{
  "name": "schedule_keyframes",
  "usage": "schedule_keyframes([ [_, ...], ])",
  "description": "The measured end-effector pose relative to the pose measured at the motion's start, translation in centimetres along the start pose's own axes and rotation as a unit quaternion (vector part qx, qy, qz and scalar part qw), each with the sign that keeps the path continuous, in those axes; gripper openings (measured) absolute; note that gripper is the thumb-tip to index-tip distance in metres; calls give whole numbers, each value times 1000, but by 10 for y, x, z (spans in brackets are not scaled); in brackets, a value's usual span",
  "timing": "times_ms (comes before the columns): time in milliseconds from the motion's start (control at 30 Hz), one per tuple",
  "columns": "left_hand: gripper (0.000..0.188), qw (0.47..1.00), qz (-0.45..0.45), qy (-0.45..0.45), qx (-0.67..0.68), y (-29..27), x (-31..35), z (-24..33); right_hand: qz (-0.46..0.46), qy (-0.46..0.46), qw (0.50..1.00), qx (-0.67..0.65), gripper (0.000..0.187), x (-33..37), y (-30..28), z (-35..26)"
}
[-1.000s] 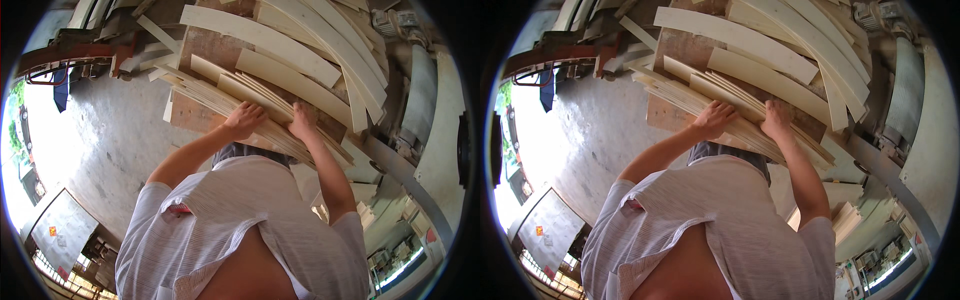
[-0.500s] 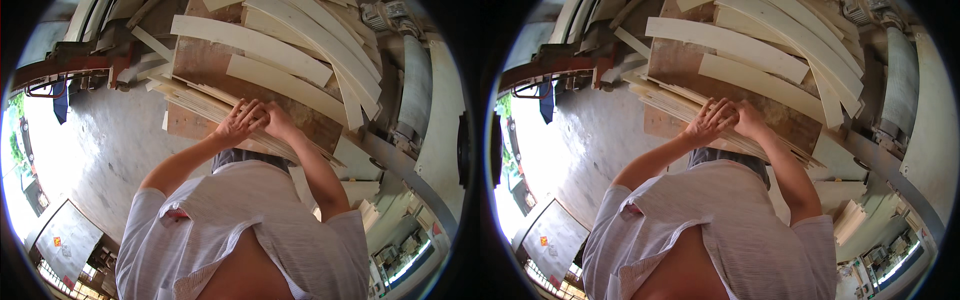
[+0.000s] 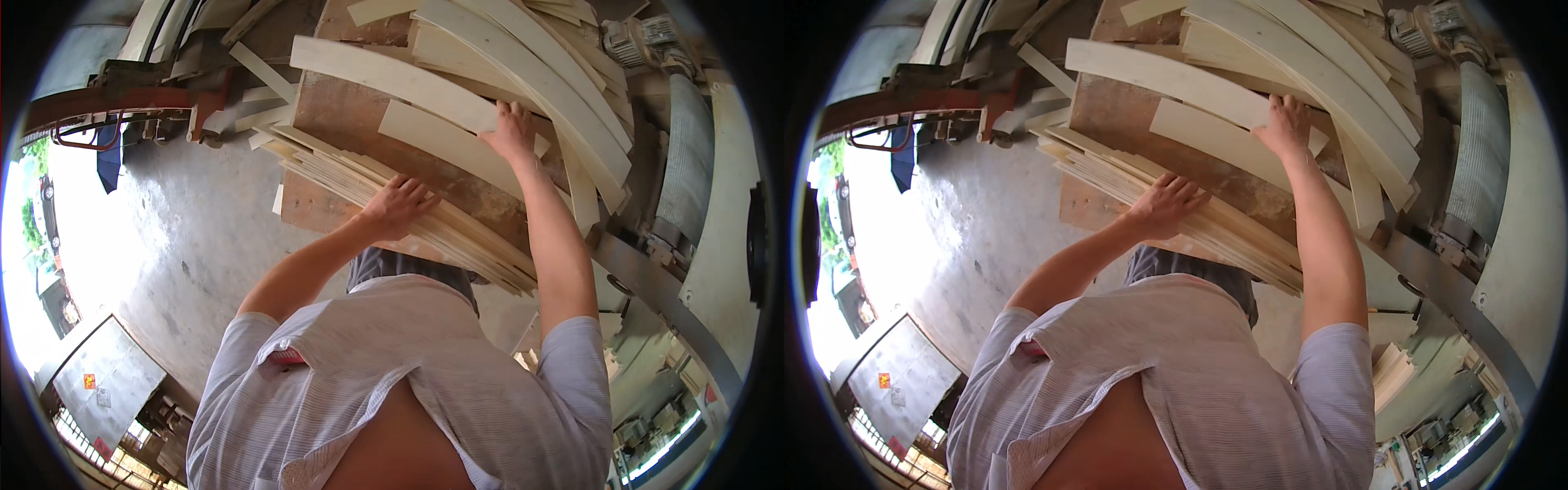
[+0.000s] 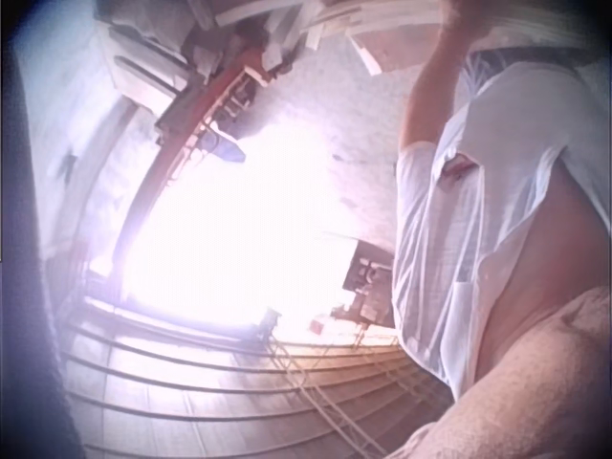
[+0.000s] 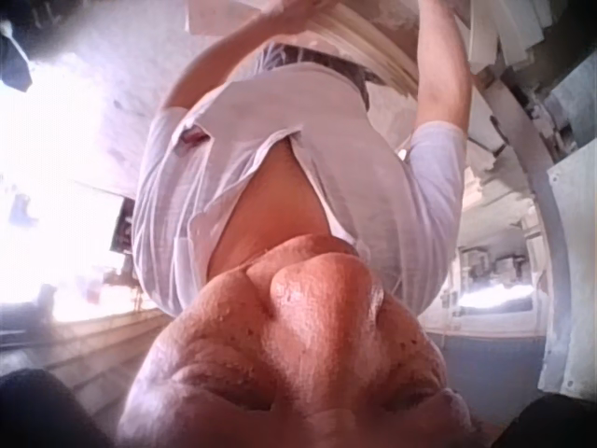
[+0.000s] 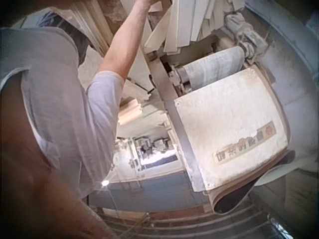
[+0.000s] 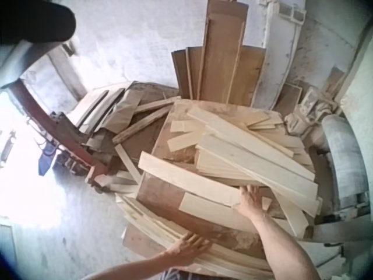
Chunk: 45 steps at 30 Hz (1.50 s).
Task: Feeding wood boards into an industrial machine and sorting them.
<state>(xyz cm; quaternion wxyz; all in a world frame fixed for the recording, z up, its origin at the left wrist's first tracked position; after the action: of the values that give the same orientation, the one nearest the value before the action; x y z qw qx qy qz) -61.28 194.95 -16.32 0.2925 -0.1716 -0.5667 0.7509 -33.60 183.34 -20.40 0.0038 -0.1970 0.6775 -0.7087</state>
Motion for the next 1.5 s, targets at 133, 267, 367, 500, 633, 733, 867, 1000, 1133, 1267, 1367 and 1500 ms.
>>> schedule_keyframes([
  [133, 68, 999, 45, 4, 14, -3, 0, -3, -37, -45, 991, -124, 78, 11, 14, 19],
  [267, 66, 998, 56, 0, 27, -6, 3, -7, -183, -18, 978, -94, 76, 58, 35, 71],
  [367, 68, 999, 30, 8, 12, -2, 0, -6, -133, -36, 990, -10, 84, 108, 46, 108],
  [500, 68, 999, 22, 13, 21, -6, -2, -2, -37, 0, 999, -11, 102, 138, 57, 111],
  [633, 71, 998, 17, 6, 55, -3, -8, -2, -110, 6, 992, -59, 66, 128, 63, 104],
  [733, 72, 994, 100, 28, 24, -25, -6, 6, -138, -83, 969, -185, 40, 152, 52, 80],
  [867, 72, 992, 109, 64, 6, -16, 4, 12, -156, -170, 937, -264, 32, 185, 56, 24],
  [1000, 77, 989, 94, 87, -68, -18, 2, 32, -203, -139, 909, -338, 43, 189, 46, 22],
  [1133, 104, 997, 22, 51, -45, -48, -34, 21, -271, -209, 905, -252, 49, 189, 42, 13],
  [1267, 103, 987, -160, -14, -24, -8, -31, 2, -210, -185, 927, -249, 44, 101, -22, 16],
  [1367, 101, 989, -140, -36, -36, 3, -24, 2, 167, -148, 960, -170, 80, -41, -92, 70],
  [1500, 94, 998, -47, -4, 34, 10, -38, 3, 175, -4, 983, -62, 110, -194, -114, 158],
])
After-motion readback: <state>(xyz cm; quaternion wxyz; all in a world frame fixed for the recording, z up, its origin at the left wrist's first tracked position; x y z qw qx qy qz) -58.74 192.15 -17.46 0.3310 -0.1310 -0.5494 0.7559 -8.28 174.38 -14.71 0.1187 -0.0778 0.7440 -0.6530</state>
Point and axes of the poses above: each hand's wrist, its own x-axis away from the middle knuckle, its own y-axis out of the palm, z = x × y, the point moved 10 cm from there along -x, towards the middle knuckle, and after that the axes turned 12 degrees about y, right-handed, at the moved point
